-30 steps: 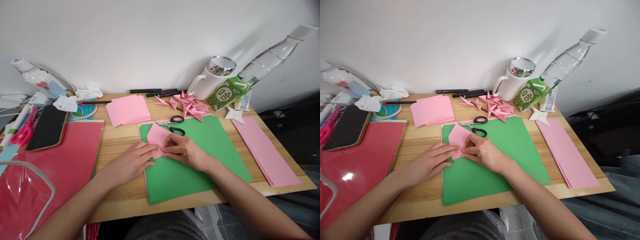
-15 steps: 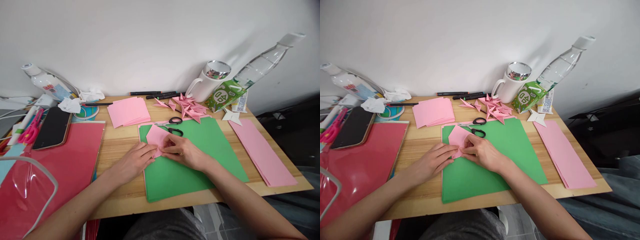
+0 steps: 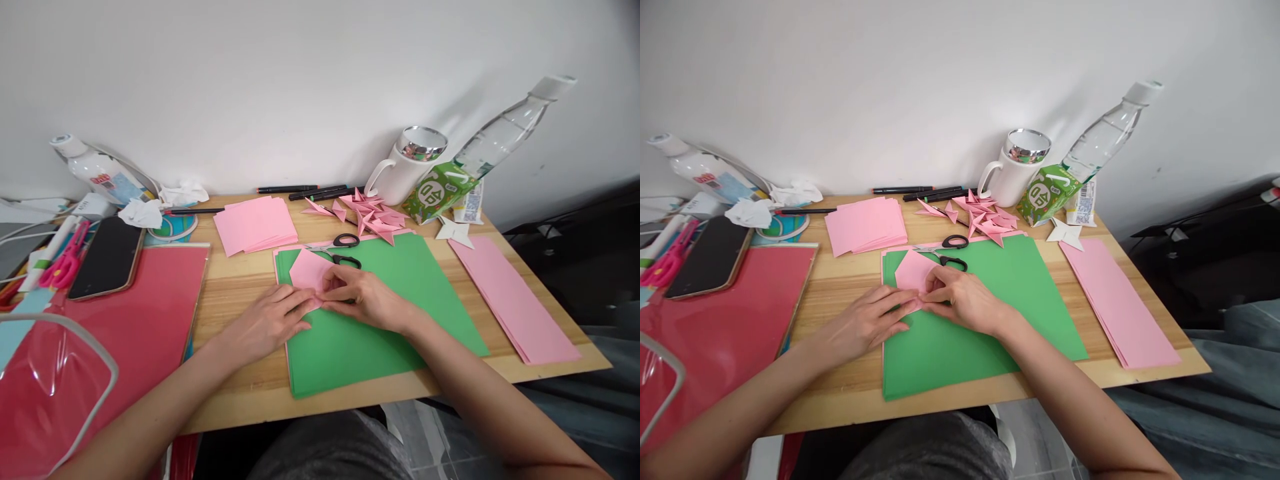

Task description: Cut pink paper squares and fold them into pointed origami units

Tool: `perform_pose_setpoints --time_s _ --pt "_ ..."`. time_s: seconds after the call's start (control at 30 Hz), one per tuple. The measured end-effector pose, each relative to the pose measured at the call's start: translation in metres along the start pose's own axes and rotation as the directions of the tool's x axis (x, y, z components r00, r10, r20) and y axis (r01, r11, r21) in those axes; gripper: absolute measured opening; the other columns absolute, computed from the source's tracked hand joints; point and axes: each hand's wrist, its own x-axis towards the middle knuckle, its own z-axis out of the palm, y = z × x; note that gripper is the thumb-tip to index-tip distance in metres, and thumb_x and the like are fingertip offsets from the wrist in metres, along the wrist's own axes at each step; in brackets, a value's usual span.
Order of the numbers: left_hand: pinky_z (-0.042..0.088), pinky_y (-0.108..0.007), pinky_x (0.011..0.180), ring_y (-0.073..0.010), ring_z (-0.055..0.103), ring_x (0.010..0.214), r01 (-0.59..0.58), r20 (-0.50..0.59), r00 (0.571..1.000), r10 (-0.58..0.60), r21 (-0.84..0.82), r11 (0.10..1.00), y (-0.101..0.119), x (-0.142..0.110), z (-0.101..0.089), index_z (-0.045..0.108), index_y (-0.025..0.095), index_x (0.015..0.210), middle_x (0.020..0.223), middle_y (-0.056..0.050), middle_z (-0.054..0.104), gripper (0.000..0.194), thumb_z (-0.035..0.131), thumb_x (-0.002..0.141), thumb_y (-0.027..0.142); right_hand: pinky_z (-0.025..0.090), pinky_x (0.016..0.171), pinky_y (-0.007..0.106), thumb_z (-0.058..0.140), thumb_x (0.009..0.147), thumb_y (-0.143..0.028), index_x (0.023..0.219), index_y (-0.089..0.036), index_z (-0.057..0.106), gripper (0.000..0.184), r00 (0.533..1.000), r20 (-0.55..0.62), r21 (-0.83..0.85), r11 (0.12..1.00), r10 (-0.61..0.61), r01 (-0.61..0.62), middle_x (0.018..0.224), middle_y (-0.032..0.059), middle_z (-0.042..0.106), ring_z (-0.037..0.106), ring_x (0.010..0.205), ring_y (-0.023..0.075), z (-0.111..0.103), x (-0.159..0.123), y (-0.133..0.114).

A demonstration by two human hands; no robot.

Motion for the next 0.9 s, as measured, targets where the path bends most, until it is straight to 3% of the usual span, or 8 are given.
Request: perform_pose_setpoints --time_s 0.17,0.37,0.67,0.9 --pt "0.051 -0.04 0.089 -0.024 0.056 0.108 -0.009 -0.006 1.0 0.009 0.056 0.998 -0.001 -0.002 0.004 0.057 0.012 0.12 0.123 -0.011 0.062 0.032 0.048 0.095 0.029 0.05 0.071 0.029 0.058 0.089 -0.024 0.098 -0.022 0.073 0.017 0.998 -0.027 0.08 0.996 -0.049 0.051 0.098 0.0088 0.064 0.062 0.083 0.0162 -0.002 -0.001 0.007" --pt "0.053 -0.04 0.087 -0.025 0.057 0.106 -0.014 0.004 1.0 0.014 0.09 0.996 0.001 -0.001 0.003 0.059 0.009 0.115 0.123 -0.012 0.063 0.032 0.048 0.094 0.031 0.049 0.073 0.028 0.058 0.088 -0.021 0.089 -0.017 0.07 0.012 0.999 -0.032 0.14 0.99 0.016 -0.012 0.096 0.0083 0.066 0.062 0.081 0.0152 -0.004 0.0 0.006" --pt "0.052 -0.041 0.086 -0.0258 0.057 0.106 -0.02 0.019 1.0 0.017 0.161 0.987 0.004 -0.002 0.006 0.06 0.009 0.115 0.118 -0.013 0.064 0.035 0.045 0.094 0.034 0.042 0.067 0.028 0.058 0.088 -0.025 0.086 -0.017 0.065 0.01 0.979 0.054 -0.232 0.956 0.195 -0.178 0.093 0.0082 0.058 0.054 0.082 0.018 0.003 0.009 -0.02" --pt "0.05 -0.04 0.089 -0.0262 0.056 0.108 -0.02 0.026 1.0 0.015 0.185 0.983 0.004 -0.005 0.008 0.058 0.008 0.119 0.125 -0.014 0.06 0.039 0.045 0.094 0.036 0.04 0.066 0.028 0.052 0.092 -0.025 0.091 -0.017 0.066 0.017 0.935 0.103 -0.378 0.883 0.338 -0.278 0.092 0.0085 0.059 0.057 0.085 0.0197 -0.003 0.002 -0.027"
